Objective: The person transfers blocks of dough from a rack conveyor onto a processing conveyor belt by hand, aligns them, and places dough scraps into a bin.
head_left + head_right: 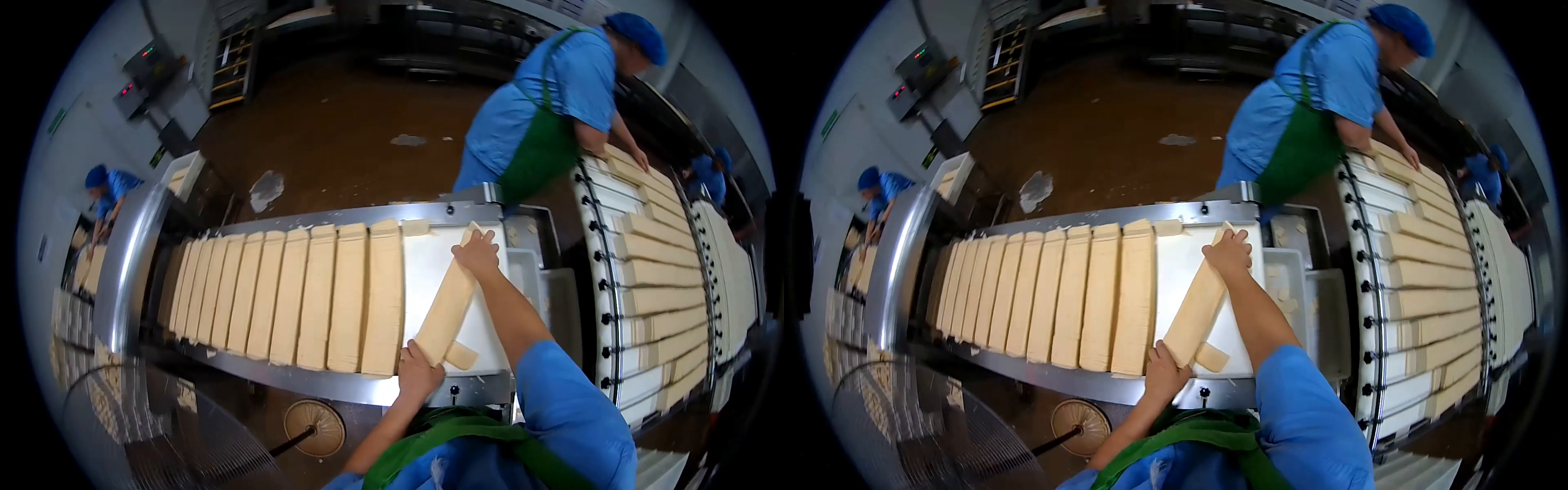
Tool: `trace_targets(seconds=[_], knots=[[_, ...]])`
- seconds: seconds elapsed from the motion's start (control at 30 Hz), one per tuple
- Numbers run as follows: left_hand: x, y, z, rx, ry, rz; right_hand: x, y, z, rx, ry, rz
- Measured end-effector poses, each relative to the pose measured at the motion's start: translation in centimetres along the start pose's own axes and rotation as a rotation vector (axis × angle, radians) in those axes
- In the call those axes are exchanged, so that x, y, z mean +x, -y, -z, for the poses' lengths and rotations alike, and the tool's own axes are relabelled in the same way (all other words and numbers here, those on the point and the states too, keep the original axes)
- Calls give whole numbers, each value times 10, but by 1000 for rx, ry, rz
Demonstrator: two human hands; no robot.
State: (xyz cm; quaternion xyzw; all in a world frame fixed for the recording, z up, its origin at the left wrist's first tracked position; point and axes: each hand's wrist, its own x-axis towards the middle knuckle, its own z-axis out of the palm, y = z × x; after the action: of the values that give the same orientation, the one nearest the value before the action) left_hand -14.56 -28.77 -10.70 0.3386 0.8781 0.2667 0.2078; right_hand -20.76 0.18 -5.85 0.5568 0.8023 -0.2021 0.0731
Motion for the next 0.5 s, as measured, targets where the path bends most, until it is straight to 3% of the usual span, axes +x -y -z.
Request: trace_targets(seconds=[0.07,0.13,0.2,0.3,0.33,0.43,0.5], knots=[[4,-4,5,-84,177,32,-7,-31,-1,-35,-164,77],[9,-2,-13,39,86,-5,-16,-51,2,162,-213,33],[16,-23,-2,-8,170,99,-16,-71,-4,264,-233,-45],[9,-40,-21,-87,-119,-126,-29,-120,12,545,-212,-201],[6,-65,-10,-206,-49,-75,-36,-146,16,617,-282,-197],[3,-105,-28,-258,-60,-257,-80,-227,56,797,-411,-308],[-5,-151,-28,-255,-48,-400,-104,-297,65,859,-744,-347]])
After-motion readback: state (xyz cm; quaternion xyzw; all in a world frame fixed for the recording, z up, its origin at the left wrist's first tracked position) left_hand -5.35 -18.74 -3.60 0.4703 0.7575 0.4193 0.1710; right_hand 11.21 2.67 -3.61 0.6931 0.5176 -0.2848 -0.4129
